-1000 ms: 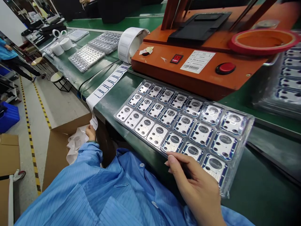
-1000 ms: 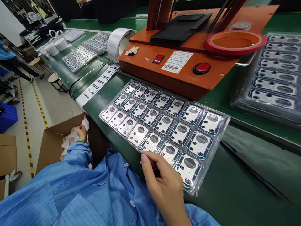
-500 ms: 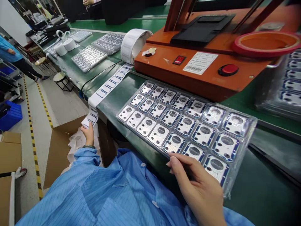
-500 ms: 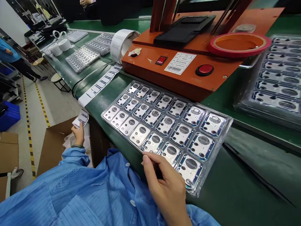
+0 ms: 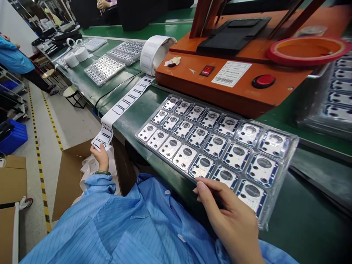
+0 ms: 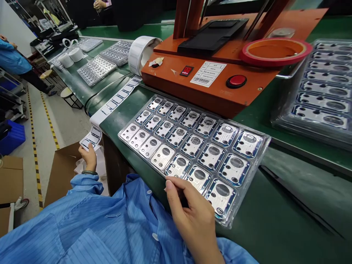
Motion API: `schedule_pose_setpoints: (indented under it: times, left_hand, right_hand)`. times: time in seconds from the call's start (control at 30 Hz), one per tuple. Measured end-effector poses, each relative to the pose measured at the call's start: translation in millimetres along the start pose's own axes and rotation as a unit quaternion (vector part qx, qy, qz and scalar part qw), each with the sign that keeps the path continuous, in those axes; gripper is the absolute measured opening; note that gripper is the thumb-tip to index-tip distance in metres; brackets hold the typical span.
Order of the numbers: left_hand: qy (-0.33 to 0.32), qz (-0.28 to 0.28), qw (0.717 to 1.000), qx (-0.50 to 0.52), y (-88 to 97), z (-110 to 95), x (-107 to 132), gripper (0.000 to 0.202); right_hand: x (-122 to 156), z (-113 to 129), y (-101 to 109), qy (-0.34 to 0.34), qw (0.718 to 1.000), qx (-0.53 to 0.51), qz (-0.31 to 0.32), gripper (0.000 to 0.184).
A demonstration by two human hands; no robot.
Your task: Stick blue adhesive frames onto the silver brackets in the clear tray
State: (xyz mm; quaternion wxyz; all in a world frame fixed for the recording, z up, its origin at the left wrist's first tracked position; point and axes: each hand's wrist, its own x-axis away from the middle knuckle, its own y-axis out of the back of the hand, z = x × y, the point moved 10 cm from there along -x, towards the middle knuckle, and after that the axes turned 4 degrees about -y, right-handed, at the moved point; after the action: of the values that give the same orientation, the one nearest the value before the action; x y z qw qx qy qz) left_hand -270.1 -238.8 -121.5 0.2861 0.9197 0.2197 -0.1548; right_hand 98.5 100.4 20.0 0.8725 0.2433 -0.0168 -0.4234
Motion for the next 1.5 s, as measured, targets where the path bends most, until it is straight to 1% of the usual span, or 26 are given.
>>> schedule_pose_setpoints:
  times: [0.07,0.17,0.2,0.33,0.5,0.6,0.7,0.77,0.93,1.13,1.3,1.37,1.5]
  left_hand:
    - [-0.018,-0.003,1.0,0.005,5.0,-5.9,-1.0,0.03]
    - [-0.047,0.007,0.999,0.001,10.4,-16.5,-5.0,0.013]
    - [-0.056,0.008,0.998,0.0,12.4,-19.9,-6.7,0.011]
    - [-0.071,0.004,0.997,0.004,19.6,-27.2,-11.1,0.013]
    - [-0.073,-0.001,0.997,0.024,27.8,-21.7,-9.0,0.025]
    - [-0.076,-0.018,0.997,0.02,37.9,-17.7,-7.7,0.02]
    - [-0.098,-0.029,0.995,0.015,46.8,-22.7,-5.8,0.015]
    - [-0.125,-0.025,0.992,0.02,49.2,-32.3,-3.3,0.016]
    - [-0.206,-0.009,0.977,0.057,52.5,-63.7,4.9,0.022]
    - [-0.25,-0.01,0.963,0.098,63.8,-84.0,7.9,0.027]
    - [-0.297,-0.032,0.95,0.087,79.2,-101.5,13.0,0.026]
    - [-0.32,-0.025,0.944,0.077,82.6,-110.9,16.9,0.027]
    - [-0.366,0.003,0.928,0.066,80.8,-136.7,31.6,0.029]
  right_hand:
    - [0.2,-0.8,-0.3,0.001,1.0,-0.001,0.0,0.012]
    - [0.8,-0.9,-0.2,0.001,1.0,-0.003,0.001,0.012]
    - [1.0,-0.6,-0.3,0.001,1.0,-0.002,0.002,0.012]
    - [1.9,-1.9,-0.3,-0.002,1.0,0.001,0.006,0.013]
    - [0.1,-5.6,-1.5,-0.017,1.0,0.007,-0.002,0.015]
    - [-1.6,-1.2,-2.7,-0.009,1.0,0.006,-0.002,0.017]
    - [-1.9,1.7,-2.7,-0.005,1.0,0.005,0.001,0.018]
    - [-1.6,-0.1,-2.5,-0.013,1.0,0.003,0.002,0.019]
    - [-0.5,-5.5,-3.0,-0.025,1.0,0.0,0.007,0.022]
    - [0.8,-6.1,-2.1,-0.024,1.0,-0.001,0.008,0.023]
    - [0.9,-6.6,-3.9,-0.02,1.0,-0.003,0.013,0.022]
    - [0.7,-8.1,-4.9,-0.023,1.0,-0.001,0.015,0.021]
    - [0.2,-8.5,-5.4,-0.025,1.0,0.003,0.014,0.021]
